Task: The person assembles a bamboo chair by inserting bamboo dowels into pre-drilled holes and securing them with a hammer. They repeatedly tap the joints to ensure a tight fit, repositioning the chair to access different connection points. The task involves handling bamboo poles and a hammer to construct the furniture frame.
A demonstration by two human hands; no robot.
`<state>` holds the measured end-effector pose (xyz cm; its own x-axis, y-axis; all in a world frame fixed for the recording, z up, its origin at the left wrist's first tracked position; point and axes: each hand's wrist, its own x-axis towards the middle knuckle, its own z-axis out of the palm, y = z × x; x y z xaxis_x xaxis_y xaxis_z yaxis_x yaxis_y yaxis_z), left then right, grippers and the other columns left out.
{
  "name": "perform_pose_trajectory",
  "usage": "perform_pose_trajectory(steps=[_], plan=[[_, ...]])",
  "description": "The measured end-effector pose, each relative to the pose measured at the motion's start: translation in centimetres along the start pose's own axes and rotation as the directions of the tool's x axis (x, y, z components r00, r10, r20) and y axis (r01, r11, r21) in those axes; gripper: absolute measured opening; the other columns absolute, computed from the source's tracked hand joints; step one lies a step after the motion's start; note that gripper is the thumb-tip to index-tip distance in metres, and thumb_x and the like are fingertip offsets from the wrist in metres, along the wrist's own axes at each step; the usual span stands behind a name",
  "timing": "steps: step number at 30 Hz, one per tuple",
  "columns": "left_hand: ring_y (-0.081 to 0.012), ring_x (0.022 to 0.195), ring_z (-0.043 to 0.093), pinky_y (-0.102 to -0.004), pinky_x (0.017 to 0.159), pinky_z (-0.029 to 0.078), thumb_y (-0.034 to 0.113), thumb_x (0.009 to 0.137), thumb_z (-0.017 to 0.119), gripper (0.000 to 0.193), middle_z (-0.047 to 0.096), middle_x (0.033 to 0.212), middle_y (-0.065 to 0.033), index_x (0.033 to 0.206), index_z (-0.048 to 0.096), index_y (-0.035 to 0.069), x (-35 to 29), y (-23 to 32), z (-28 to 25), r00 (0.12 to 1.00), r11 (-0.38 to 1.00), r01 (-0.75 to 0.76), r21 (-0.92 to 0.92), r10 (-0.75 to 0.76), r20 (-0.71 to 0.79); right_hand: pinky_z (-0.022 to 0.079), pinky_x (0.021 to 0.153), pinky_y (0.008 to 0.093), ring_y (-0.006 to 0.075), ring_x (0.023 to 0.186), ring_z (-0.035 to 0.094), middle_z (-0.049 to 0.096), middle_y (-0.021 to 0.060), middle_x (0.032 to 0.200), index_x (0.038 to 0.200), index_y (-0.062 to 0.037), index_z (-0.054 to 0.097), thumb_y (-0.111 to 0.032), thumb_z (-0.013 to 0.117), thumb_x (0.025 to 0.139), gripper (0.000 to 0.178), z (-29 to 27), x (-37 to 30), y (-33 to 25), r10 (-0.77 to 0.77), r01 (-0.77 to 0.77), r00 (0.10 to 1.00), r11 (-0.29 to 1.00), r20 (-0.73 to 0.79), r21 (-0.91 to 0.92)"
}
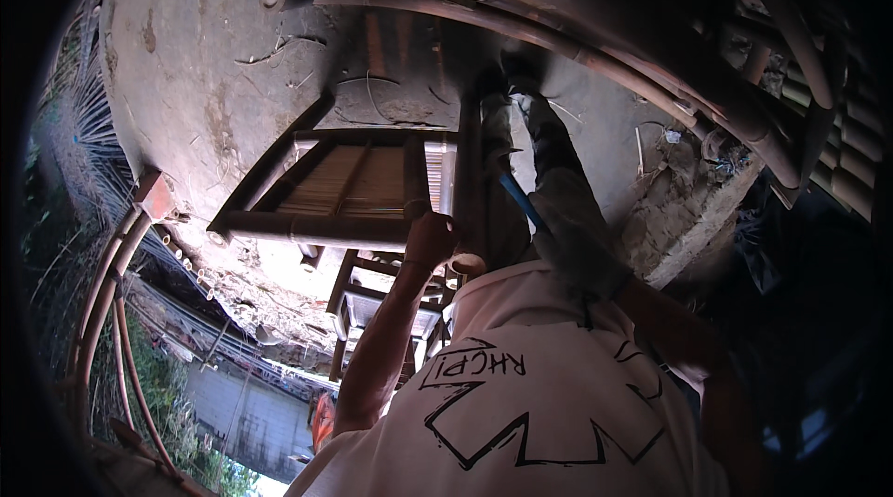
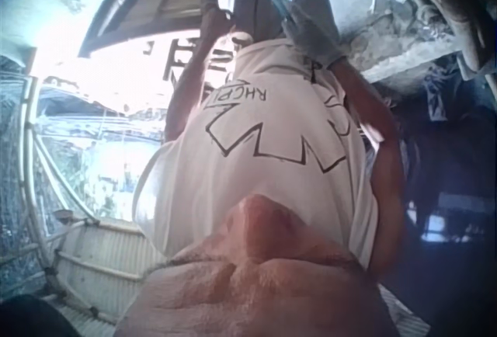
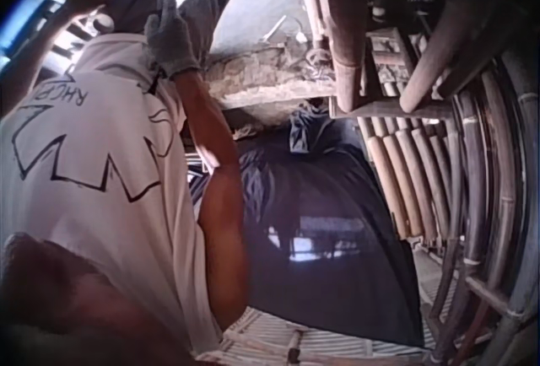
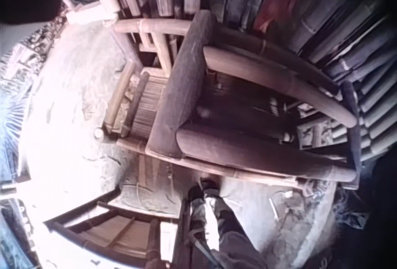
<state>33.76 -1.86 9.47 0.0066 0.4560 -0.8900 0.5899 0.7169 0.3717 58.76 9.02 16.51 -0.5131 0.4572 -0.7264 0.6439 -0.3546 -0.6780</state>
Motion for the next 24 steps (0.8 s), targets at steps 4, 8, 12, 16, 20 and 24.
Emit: perform_pose_trajectory(steps=[4, 8, 12, 16, 20, 24], plan=[[-0.0369, 0.074, 0.068, -0.0434, 0.071, 0.056, 0.025, 0.076, 0.064, 0.021, 0.068, 0.074, -0.0195, 0.073, 0.074, 0.007, 0.9, -1.2, 0.8, 0.997, 0.996, -0.076, 0.046, 0.076, 0.006, 0.050, 0.070, 0.0444, 0.0347, 0.079, 0.066, 0.064, 0.0265, 0.094, 0.142, 0.0005, 0.037, -0.011, 0.051, 0.092, 0.053, 0.1, -0.2, -1.4, 0.065, -0.057, 0.990, 0.996, 0.125, -0.064], [-0.0381, 0.073, 0.067, -0.0442, 0.071, 0.056, 0.026, 0.078, 0.063, 0.022, 0.067, 0.076, -0.0206, 0.074, 0.074, 0.007, 1.7, -2.6, 1.6, 0.965, 0.947, -0.257, 0.191, 0.261, 0.005, 0.049, 0.061, 0.0429, 0.0337, 0.066, 0.063, 0.062, 0.0267, 0.086, 0.142, 0.0008, 0.036, -0.011, 0.051, 0.093, 0.052, -0.3, -0.5, -2.4, 0.139, -0.124, 0.945, 0.990, 0.296, -0.069], [-0.0380, 0.073, 0.067, -0.0449, 0.070, 0.056, 0.026, 0.078, 0.062, 0.023, 0.067, 0.075, -0.0201, 0.074, 0.074, 0.008, 1.3, -1.0, 0.9, 0.993, 0.981, -0.116, 0.156, 0.119, -0.011, 0.049, 0.062, 0.0429, 0.0345, 0.069, 0.064, 0.062, 0.0277, 0.088, 0.143, 0.0007, 0.034, -0.010, 0.050, 0.094, 0.053, 0.1, 0.0, -0.9, 0.104, -0.105, 0.971, 0.994, 0.217, -0.004], [-0.0364, 0.072, 0.068, -0.0448, 0.070, 0.057, 0.025, 0.077, 0.062, 0.022, 0.068, 0.074, -0.0195, 0.073, 0.074, 0.008, 1.1, -0.9, 1.0, 0.995, 0.984, -0.098, 0.152, 0.092, 0.044, 0.049, 0.062, 0.0434, 0.0354, 0.071, 0.064, 0.063, 0.0241, 0.086, 0.141, 0.0008, 0.036, -0.010, 0.051, 0.093, 0.052, 2.1, 0.8, -1.7, -0.138, 0.137, 0.920, 0.990, -0.366, -0.027], [-0.0357, 0.073, 0.069, -0.0444, 0.069, 0.057, 0.024, 0.078, 0.060, 0.021, 0.069, 0.076, -0.0189, 0.072, 0.074, 0.008, 1.8, -1.3, 1.3, 0.984, 0.929, -0.174, 0.328, 0.151, 0.095, 0.050, 0.064, 0.0458, 0.0380, 0.073, 0.063, 0.063, 0.0230, 0.089, 0.131, 0.0042, 0.044, -0.013, 0.055, 0.091, 0.045, -1.5, 1.0, -1.3, 0.107, -0.072, 0.918, 0.992, 0.382, -0.105], [-0.0360, 0.078, 0.068, -0.0450, 0.071, 0.055, 0.022, 0.077, 0.062, 0.018, 0.068, 0.078, -0.0201, 0.077, 0.073, 0.007, -0.3, 1.6, 1.4, 0.995, 0.924, -0.084, 0.372, 0.057, 0.083, 0.050, 0.075, 0.0491, 0.0424, 0.090, 0.062, 0.061, 0.0276, 0.104, 0.131, 0.0045, 0.043, -0.014, 0.052, 0.092, 0.044, -1.2, 2.7, 2.4, -0.214, 0.162, 0.970, 0.923, -0.116, -0.349]])
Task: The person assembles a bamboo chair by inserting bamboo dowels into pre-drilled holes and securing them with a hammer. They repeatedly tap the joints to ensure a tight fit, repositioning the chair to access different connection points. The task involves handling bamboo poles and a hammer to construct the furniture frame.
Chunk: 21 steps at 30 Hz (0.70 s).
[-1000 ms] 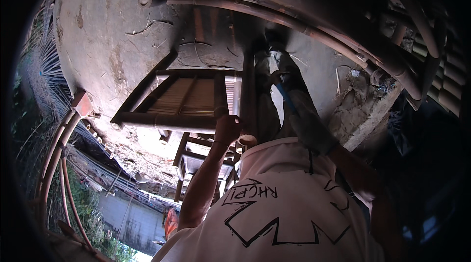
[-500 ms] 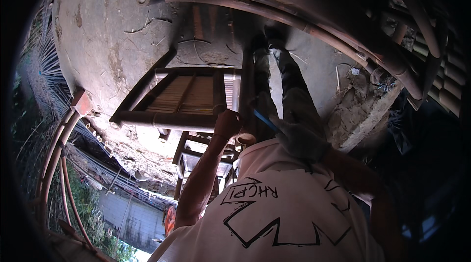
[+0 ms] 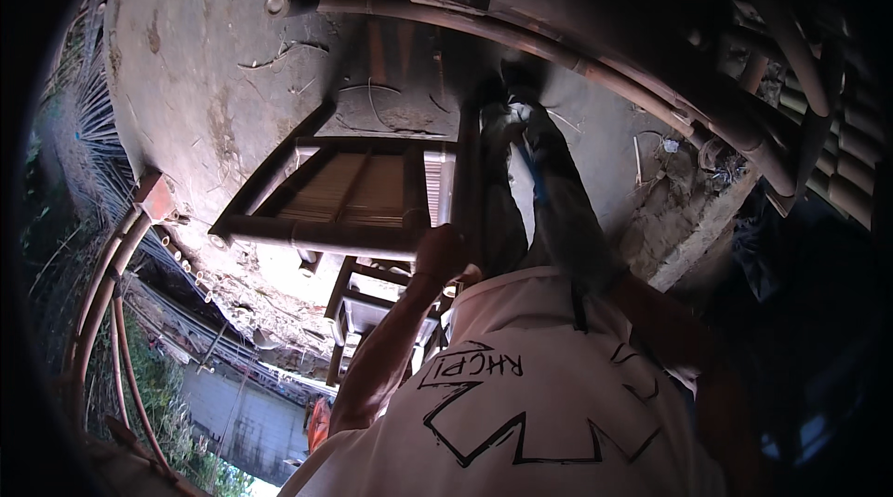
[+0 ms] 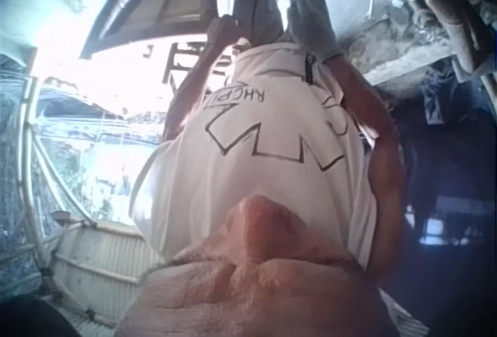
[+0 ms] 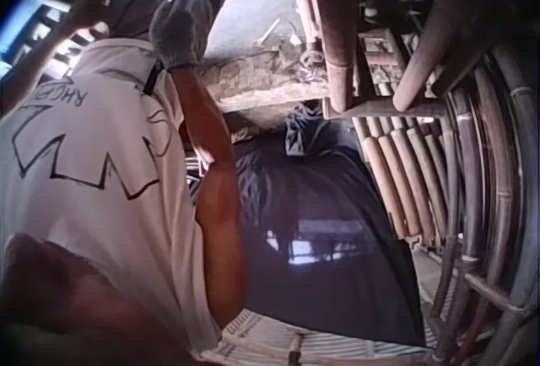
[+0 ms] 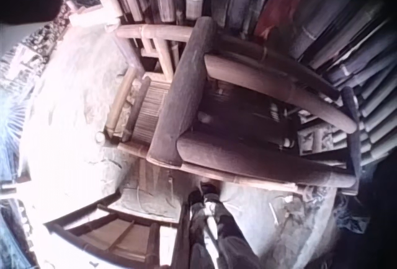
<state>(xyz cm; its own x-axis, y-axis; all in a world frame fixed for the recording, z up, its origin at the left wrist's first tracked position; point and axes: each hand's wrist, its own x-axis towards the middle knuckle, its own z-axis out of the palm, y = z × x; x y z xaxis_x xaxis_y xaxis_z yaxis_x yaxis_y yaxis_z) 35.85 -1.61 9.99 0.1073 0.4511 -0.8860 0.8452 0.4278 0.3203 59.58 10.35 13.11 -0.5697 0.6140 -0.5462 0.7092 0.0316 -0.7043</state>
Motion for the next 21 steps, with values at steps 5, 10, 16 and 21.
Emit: perform_pose_trajectory(steps=[5, 10, 16, 21], plan=[[-0.0300, 0.068, 0.068, -0.0378, 0.064, 0.054, 0.015, 0.083, 0.062, 0.014, 0.069, 0.077, -0.0173, 0.087, 0.072, 0.006, 2.1, -3.3, 1.5, 0.951, 0.904, -0.120, -0.409, -0.014, -0.310, 0.048, 0.091, 0.0479, 0.0468, 0.107, 0.057, 0.058, 0.0303, 0.114, 0.134, 0.0043, 0.042, -0.015, 0.049, 0.092, 0.047, -4.4, 1.3, -2.4, 0.355, -0.350, 0.934, 0.888, 0.039, 0.299], [-0.0256, 0.066, 0.068, -0.0343, 0.066, 0.054, 0.022, 0.083, 0.067, 0.016, 0.070, 0.078, -0.0143, 0.089, 0.074, 0.009, 2.0, -4.8, 3.4, 0.966, 0.877, -0.128, -0.463, 0.004, -0.258, 0.050, 0.081, 0.0449, 0.0410, 0.097, 0.061, 0.061, 0.0275, 0.109, 0.134, 0.0018, 0.043, -0.015, 0.047, 0.091, 0.047, -2.1, 0.1, -1.1, 0.324, -0.348, 0.937, 0.897, 0.132, 0.273], [-0.0300, 0.088, 0.069, -0.0401, 0.077, 0.055, 0.034, 0.082, 0.069, 0.029, 0.071, 0.094, -0.0146, 0.101, 0.073, 0.012, 0.7, -1.8, 1.1, 0.979, 0.914, 0.170, -0.368, -0.199, -0.041, 0.049, 0.061, 0.0436, 0.0325, 0.067, 0.063, 0.063, 0.0235, 0.085, 0.138, 0.0002, 0.041, -0.016, 0.050, 0.090, 0.052, -0.9, -0.5, -3.1, 0.254, -0.298, 0.939, 0.937, 0.232, 0.182], [-0.0313, 0.094, 0.069, -0.0420, 0.081, 0.054, 0.033, 0.084, 0.068, 0.029, 0.071, 0.099, -0.0147, 0.105, 0.072, 0.014, 0.6, -2.1, 1.4, 0.981, 0.902, 0.168, -0.398, -0.193, -0.024, 0.050, 0.069, 0.0450, 0.0345, 0.076, 0.065, 0.063, 0.0227, 0.090, 0.136, 0.0001, 0.042, -0.015, 0.050, 0.091, 0.047, -0.7, -1.0, -4.2, 0.205, -0.286, 0.939, 0.911, 0.277, 0.296]])
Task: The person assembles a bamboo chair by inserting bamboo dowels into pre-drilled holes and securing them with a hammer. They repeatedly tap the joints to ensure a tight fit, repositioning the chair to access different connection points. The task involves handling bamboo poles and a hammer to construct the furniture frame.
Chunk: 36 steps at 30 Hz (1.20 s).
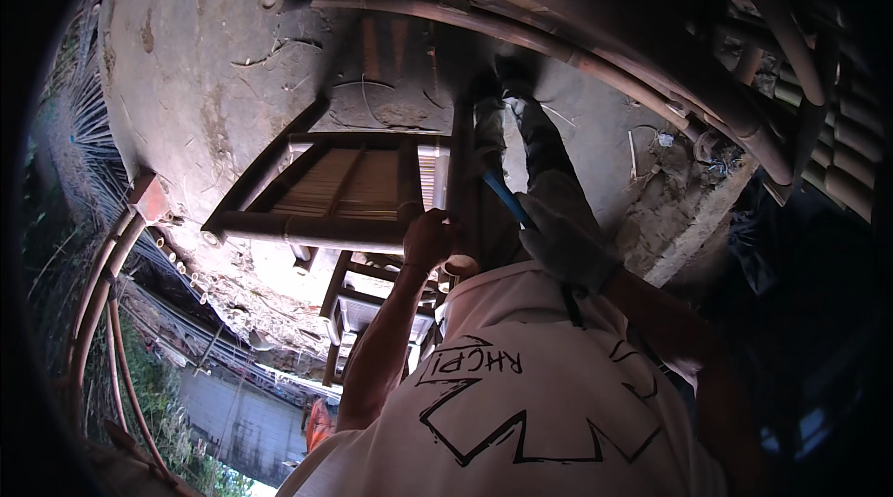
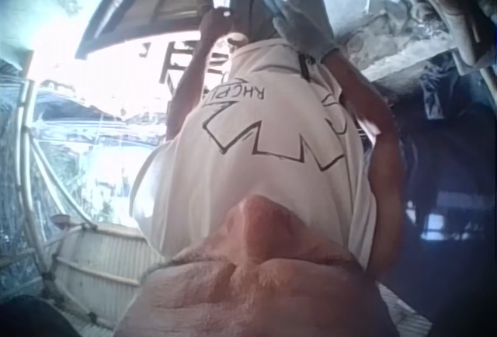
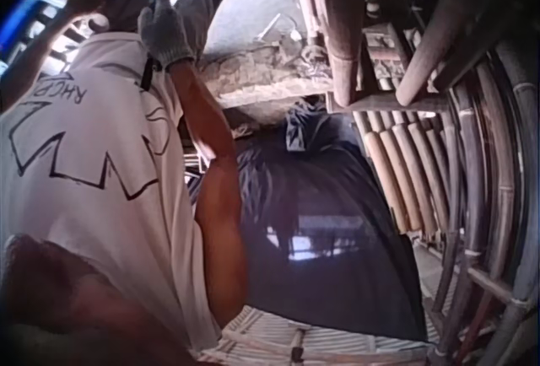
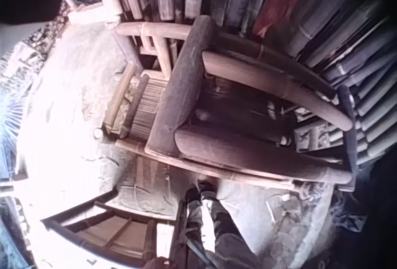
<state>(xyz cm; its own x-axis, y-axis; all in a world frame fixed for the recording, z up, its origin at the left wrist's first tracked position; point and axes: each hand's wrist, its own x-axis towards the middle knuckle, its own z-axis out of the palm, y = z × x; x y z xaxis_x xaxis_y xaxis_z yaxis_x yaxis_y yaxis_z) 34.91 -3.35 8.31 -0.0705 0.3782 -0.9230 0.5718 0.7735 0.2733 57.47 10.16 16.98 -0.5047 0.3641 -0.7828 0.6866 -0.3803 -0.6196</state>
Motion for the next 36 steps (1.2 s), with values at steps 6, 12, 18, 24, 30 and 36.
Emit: perform_pose_trajectory(steps=[6, 12, 18, 24, 30, 36], plan=[[-0.0323, 0.091, 0.069, -0.0431, 0.079, 0.054, 0.031, 0.084, 0.067, 0.026, 0.072, 0.095, -0.0140, 0.103, 0.073, 0.014, -0.7, 1.0, -0.3, 0.999, 1.000, 0.001, -0.003, -0.001, -0.043, 0.051, 0.070, 0.0439, 0.0360, 0.073, 0.067, 0.064, 0.0249, 0.085, 0.140, 0.0000, 0.039, -0.017, 0.048, 0.094, 0.050, -1.0, -0.4, -2.9, 0.073, -0.073, 0.995, 0.997, 0.066, -0.008], [-0.0330, 0.089, 0.069, -0.0442, 0.077, 0.054, 0.030, 0.082, 0.067, 0.025, 0.071, 0.094, -0.0136, 0.100, 0.073, 0.014, -1.2, 0.3, 0.3, 0.991, 0.998, -0.018, 0.056, 0.026, -0.131, 0.052, 0.072, 0.0438, 0.0387, 0.077, 0.067, 0.063, 0.0290, 0.090, 0.139, 0.0033, 0.040, -0.015, 0.051, 0.094, 0.050, -0.8, -0.7, -2.3, -0.021, 0.034, 0.989, 0.996, 0.147, -0.088], [-0.0345, 0.087, 0.069, -0.0455, 0.076, 0.054, 0.028, 0.081, 0.067, 0.025, 0.071, 0.093, -0.0151, 0.098, 0.073, 0.011, -1.4, 1.2, 0.1, 0.992, 1.000, 0.005, -0.015, -0.007, -0.126, 0.052, 0.073, 0.0466, 0.0421, 0.079, 0.065, 0.062, 0.0316, 0.088, 0.136, 0.0082, 0.040, -0.013, 0.052, 0.094, 0.049, 0.2, -0.5, -2.7, -0.316, 0.244, 0.930, 0.913, -0.189, -0.328], [-0.0314, 0.091, 0.066, -0.0427, 0.078, 0.053, 0.024, 0.083, 0.066, 0.019, 0.069, 0.095, -0.0129, 0.094, 0.071, 0.010, -2.7, 0.3, 1.7, 0.962, 0.999, -0.047, -0.012, 0.042, -0.271, 0.049, 0.068, 0.0459, 0.0389, 0.072, 0.060, 0.062, 0.0249, 0.084, 0.130, 0.0074, 0.045, -0.014, 0.050, 0.095, 0.041, -0.1, 0.6, -0.7, -0.287, 0.235, 0.950, 0.918, -0.125, -0.319], [-0.0296, 0.082, 0.062, -0.0449, 0.070, 0.050, 0.008, 0.079, 0.066, 0.023, 0.065, 0.085, -0.0082, 0.102, 0.065, 0.011, -3.6, 0.8, 5.3, 0.666, 0.967, -0.220, 0.124, 0.242, -0.705, 0.049, 0.068, 0.0433, 0.0334, 0.081, 0.060, 0.060, 0.0246, 0.093, 0.123, 0.0050, 0.048, -0.014, 0.048, 0.096, 0.033, 0.6, -1.6, -0.4, -0.070, 0.097, 0.985, 0.979, 0.155, -0.177], [-0.0289, 0.076, 0.063, -0.0440, 0.064, 0.049, 0.008, 0.080, 0.064, 0.034, 0.065, 0.079, -0.0057, 0.113, 0.057, 0.010, -2.7, -0.2, 5.7, 0.635, 0.959, -0.258, 0.119, 0.261, -0.727, 0.048, 0.075, 0.0413, 0.0351, 0.088, 0.059, 0.058, 0.0257, 0.101, 0.119, 0.0076, 0.050, -0.011, 0.050, 0.094, 0.032, 0.6, -0.1, -1.1, -0.291, 0.185, 0.891, 0.934, -0.349, -0.305]])
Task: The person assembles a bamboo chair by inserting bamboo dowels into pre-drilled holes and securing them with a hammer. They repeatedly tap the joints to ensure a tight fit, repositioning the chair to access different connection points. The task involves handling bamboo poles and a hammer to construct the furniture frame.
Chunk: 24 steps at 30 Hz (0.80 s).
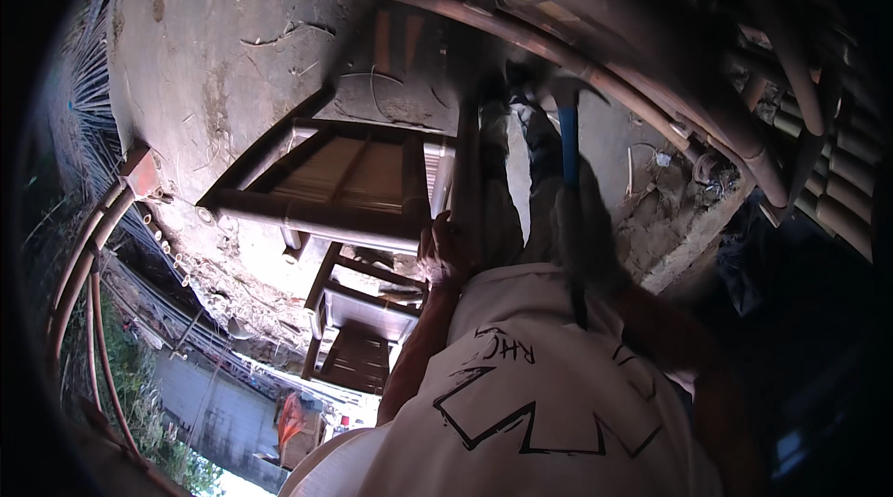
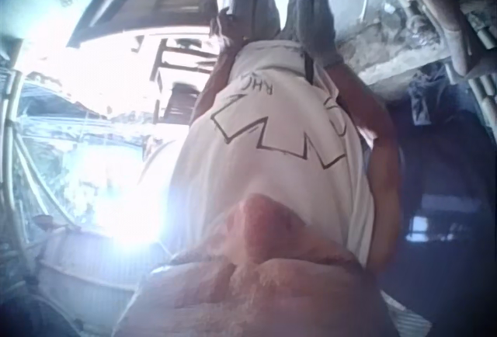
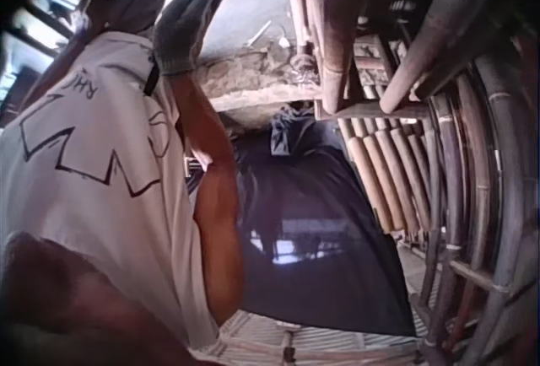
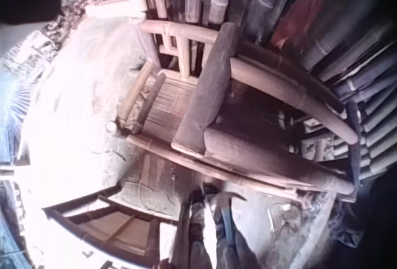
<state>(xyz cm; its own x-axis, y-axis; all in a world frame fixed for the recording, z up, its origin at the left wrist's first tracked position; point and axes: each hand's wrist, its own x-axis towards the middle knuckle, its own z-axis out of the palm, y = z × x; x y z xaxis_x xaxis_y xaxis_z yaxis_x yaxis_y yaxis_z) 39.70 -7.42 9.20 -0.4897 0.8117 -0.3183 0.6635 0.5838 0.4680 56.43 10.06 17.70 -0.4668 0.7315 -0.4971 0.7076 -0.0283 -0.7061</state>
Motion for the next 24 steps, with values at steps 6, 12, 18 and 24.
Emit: perform_pose_trajectory(steps=[6, 12, 18, 24], plan=[[-0.0327, 0.074, 0.061, -0.0467, 0.061, 0.046, 0.010, 0.081, 0.062, 0.018, 0.062, 0.078, -0.0078, 0.097, 0.055, 0.011, -1.1, -0.4, 0.4, 0.988, 0.989, 0.147, 0.019, -0.146, -0.049, 0.049, 0.083, 0.0388, 0.0376, 0.089, 0.057, 0.058, 0.0256, 0.107, 0.113, 0.0111, 0.053, -0.010, 0.051, 0.092, 0.030, 0.2, 0.7, 1.1, -0.105, 0.137, 0.829, 0.990, 0.550, -0.017], [-0.0359, 0.074, 0.060, -0.0485, 0.063, 0.045, 0.010, 0.080, 0.063, 0.018, 0.061, 0.079, -0.0120, 0.096, 0.054, 0.011, -1.8, -0.2, 0.3, 0.983, 0.984, 0.153, -0.090, -0.161, -0.090, 0.049, 0.081, 0.0448, 0.0396, 0.099, 0.059, 0.057, 0.0257, 0.115, 0.130, 0.0044, 0.043, -0.012, 0.043, 0.097, 0.037, 1.4, 0.7, -0.7, 0.097, -0.109, 0.971, 0.993, 0.217, 0.042], [-0.0359, 0.075, 0.060, -0.0485, 0.064, 0.046, 0.009, 0.079, 0.063, 0.019, 0.061, 0.080, -0.0114, 0.096, 0.053, 0.011, -1.5, -0.3, 0.6, 0.985, 0.987, 0.149, -0.068, -0.154, -0.080, 0.050, 0.077, 0.0437, 0.0351, 0.090, 0.061, 0.059, 0.0225, 0.106, 0.130, 0.0024, 0.045, -0.014, 0.044, 0.099, 0.035, 0.0, 0.3, 0.6, -0.215, 0.221, 0.975, 0.963, 0.052, -0.155], [-0.0352, 0.077, 0.060, -0.0484, 0.065, 0.046, 0.009, 0.079, 0.063, 0.024, 0.061, 0.081, -0.0107, 0.099, 0.052, 0.010, -2.0, -0.3, -0.2, 0.993, 0.985, 0.105, -0.135, -0.111, -0.036, 0.050, 0.062, 0.0331, 0.0170, 0.067, 0.054, 0.055, 0.0090, 0.087, 0.131, -0.0050, 0.046, -0.018, 0.044, 0.102, 0.031, 4.9, -4.7, 7.3, -0.344, 0.360, 0.924, 0.929, 0.169, -0.080]])
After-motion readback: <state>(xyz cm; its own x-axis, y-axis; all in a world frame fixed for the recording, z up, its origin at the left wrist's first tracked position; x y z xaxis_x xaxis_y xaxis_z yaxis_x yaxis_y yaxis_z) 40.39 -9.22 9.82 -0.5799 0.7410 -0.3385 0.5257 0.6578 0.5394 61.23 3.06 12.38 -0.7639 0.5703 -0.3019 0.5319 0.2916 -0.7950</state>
